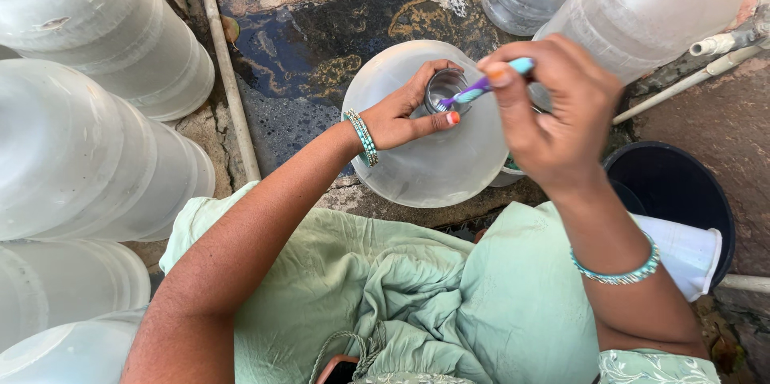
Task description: The person pours small dark pellets into a water dispenser nozzle, then uses a toothbrush to scrub the nozzle interior. The person repeats this process for multiple nozzles.
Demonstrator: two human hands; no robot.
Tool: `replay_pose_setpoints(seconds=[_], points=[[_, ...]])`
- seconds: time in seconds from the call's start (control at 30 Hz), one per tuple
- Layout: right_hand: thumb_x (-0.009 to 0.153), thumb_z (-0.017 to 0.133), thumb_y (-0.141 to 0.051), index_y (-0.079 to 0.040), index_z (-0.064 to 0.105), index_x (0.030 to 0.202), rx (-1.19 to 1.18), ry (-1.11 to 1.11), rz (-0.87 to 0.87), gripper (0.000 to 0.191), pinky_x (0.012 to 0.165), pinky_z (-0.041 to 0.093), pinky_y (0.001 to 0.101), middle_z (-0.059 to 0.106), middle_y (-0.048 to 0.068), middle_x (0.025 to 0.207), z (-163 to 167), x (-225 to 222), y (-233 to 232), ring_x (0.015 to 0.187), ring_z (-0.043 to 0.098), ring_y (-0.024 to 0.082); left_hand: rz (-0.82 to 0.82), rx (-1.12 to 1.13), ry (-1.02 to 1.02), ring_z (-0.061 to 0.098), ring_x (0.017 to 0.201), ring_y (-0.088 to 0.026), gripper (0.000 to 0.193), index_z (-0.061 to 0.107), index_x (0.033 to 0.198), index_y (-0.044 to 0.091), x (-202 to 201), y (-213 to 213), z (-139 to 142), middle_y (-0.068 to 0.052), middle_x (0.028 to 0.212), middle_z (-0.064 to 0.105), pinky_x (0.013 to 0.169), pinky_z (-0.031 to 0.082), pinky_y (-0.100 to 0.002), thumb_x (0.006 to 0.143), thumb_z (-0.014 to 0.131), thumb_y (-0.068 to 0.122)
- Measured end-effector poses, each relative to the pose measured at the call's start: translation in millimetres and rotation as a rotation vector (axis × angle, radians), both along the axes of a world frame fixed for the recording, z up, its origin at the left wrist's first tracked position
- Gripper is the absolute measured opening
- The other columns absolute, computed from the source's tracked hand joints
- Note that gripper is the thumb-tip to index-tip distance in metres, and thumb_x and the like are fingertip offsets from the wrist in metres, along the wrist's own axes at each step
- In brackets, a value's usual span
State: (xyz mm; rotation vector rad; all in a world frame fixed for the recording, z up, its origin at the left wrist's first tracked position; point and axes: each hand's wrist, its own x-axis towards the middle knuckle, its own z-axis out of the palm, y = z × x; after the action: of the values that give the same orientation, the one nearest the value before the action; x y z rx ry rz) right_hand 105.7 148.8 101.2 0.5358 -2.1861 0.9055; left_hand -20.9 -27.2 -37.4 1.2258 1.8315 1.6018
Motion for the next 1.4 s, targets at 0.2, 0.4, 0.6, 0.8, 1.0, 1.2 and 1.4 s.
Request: replay_pose_setpoints(seconds=[0.2, 0.4, 0.6, 0.8, 1.0, 1.2, 1.4], points=[[0.109, 0.066, -0.019, -0.001, 0.069, 0.101, 0.03, -0.235, -0.015, 0.02, 0.06, 0.047, 0.0289, 0.067, 0.009, 0.086, -40.6, -42.2, -17.1, 0.067, 0.063, 0.017, -0.016, 0.078, 0.127, 0.04, 0.148, -0.025, 0.085, 0.024, 0.158, 0.007, -4.1, -0.6, -3.3, -0.015, 0.152, 0.045, 0.125, 0.03, -0.04, 0.098, 0.076, 0.035], [0.115, 0.065, -0.018, 0.0, 0.067, 0.104, 0.057, -0.108, 0.019, 0.021, 0.065, 0.047, 0.0289, 0.065, 0.009, 0.088, -22.4, -22.3, -14.1, 0.071, 0.061, 0.018, 0.003, 0.049, 0.106, 0.045, 0.144, -0.025, 0.084, 0.028, 0.156, 0.006, -8.3, 2.9, -11.0, -0.015, 0.149, 0.049, 0.123, 0.034, -0.038, 0.096, 0.078, 0.035], [0.109, 0.069, -0.017, -0.003, 0.069, 0.105, 0.053, -0.037, 0.013, 0.014, 0.062, 0.048, 0.0258, 0.067, 0.007, 0.093, -0.7, 18.6, -20.6, 0.07, 0.062, 0.014, -0.004, 0.051, 0.109, 0.05, 0.142, -0.026, 0.081, 0.031, 0.153, 0.007, -10.1, 4.2, -14.5, -0.016, 0.146, 0.052, 0.121, 0.038, -0.038, 0.095, 0.08, 0.035], [0.11, 0.068, -0.017, 0.0, 0.069, 0.103, 0.02, -0.115, -0.025, 0.018, 0.063, 0.046, 0.0305, 0.059, 0.009, 0.086, -28.7, -14.4, -24.1, 0.068, 0.059, 0.017, 0.005, 0.052, 0.147, 0.046, 0.145, -0.026, 0.079, 0.029, 0.154, 0.007, -8.0, 2.8, -11.7, -0.017, 0.149, 0.049, 0.122, 0.036, -0.039, 0.097, 0.077, 0.033], [0.115, 0.059, -0.024, 0.001, 0.061, 0.102, -0.04, -0.152, 0.026, 0.028, 0.066, 0.048, 0.0336, 0.063, 0.011, 0.094, -53.0, -33.0, -20.0, 0.074, 0.061, 0.021, -0.016, 0.086, 0.14, 0.042, 0.149, -0.026, 0.075, 0.028, 0.157, 0.007, -6.2, 2.1, -15.0, -0.016, 0.153, 0.047, 0.126, 0.032, -0.04, 0.101, 0.074, 0.031], [0.115, 0.045, -0.027, -0.002, 0.049, 0.11, -0.047, -0.346, 0.03, 0.026, 0.066, 0.053, 0.0384, 0.064, 0.012, 0.103, -67.9, -37.8, -21.0, 0.079, 0.072, 0.022, -0.022, 0.094, 0.123, 0.04, 0.15, -0.025, 0.076, 0.026, 0.158, 0.008, -10.7, 4.7, -24.4, -0.016, 0.157, 0.044, 0.127, 0.031, -0.041, 0.102, 0.072, 0.028], [0.116, 0.045, -0.024, -0.002, 0.048, 0.112, 0.047, -0.262, 0.01, 0.023, 0.068, 0.05, 0.0438, 0.064, 0.015, 0.102, -68.0, -37.2, -20.1, 0.08, 0.067, 0.031, -0.016, 0.102, 0.119, 0.038, 0.152, -0.026, 0.077, 0.024, 0.16, 0.007, -12.6, 4.5, -25.5, -0.016, 0.158, 0.043, 0.127, 0.03, -0.041, 0.102, 0.071, 0.027]])
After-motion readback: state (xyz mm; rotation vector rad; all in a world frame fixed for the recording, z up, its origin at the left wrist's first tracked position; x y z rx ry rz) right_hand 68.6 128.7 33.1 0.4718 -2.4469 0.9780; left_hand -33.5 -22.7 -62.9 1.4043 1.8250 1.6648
